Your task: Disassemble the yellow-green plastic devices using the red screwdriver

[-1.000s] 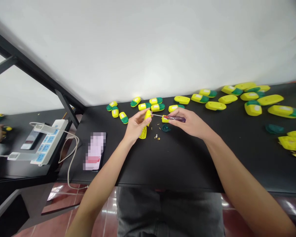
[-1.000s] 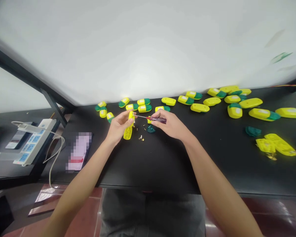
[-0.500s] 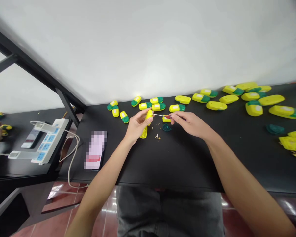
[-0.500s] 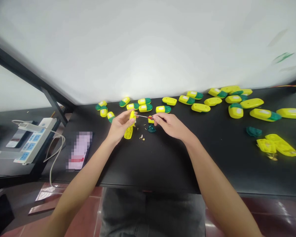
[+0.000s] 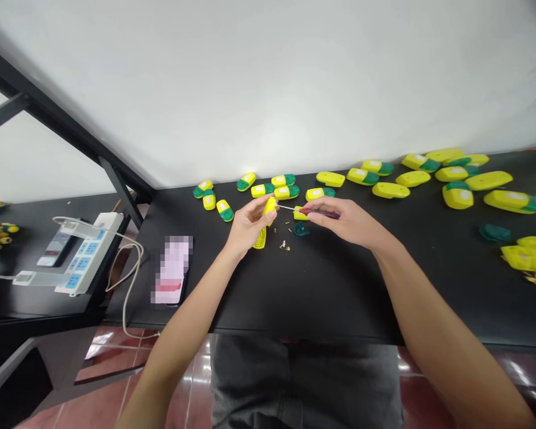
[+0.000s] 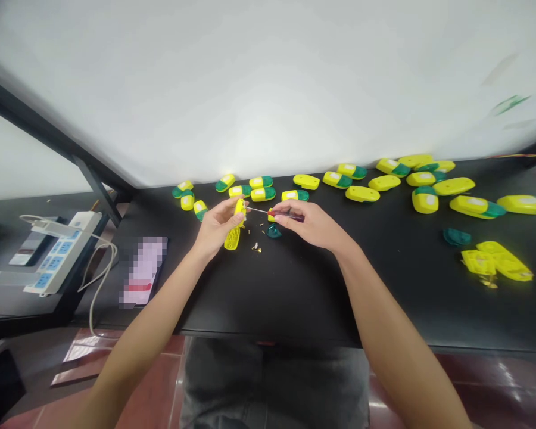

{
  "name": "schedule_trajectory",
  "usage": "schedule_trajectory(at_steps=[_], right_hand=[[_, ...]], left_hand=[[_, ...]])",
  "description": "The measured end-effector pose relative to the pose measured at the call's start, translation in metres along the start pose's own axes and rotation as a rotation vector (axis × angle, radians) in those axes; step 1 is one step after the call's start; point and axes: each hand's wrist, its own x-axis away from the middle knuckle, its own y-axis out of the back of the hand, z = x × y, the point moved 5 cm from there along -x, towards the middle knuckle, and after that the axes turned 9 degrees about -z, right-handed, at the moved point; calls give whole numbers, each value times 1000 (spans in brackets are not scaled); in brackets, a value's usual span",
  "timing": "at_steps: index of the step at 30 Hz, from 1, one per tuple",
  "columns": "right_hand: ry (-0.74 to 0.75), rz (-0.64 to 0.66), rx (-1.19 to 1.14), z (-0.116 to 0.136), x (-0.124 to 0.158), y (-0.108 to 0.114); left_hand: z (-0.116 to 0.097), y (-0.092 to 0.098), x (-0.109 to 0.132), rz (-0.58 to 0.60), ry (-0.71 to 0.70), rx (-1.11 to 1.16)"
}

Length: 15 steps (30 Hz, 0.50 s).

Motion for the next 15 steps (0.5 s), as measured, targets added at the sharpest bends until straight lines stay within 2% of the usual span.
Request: schedule_trajectory(at_steps=[15], right_hand=[[36, -12, 41, 4, 0, 5]], left_hand=[[1, -2, 0, 10, 16, 5]])
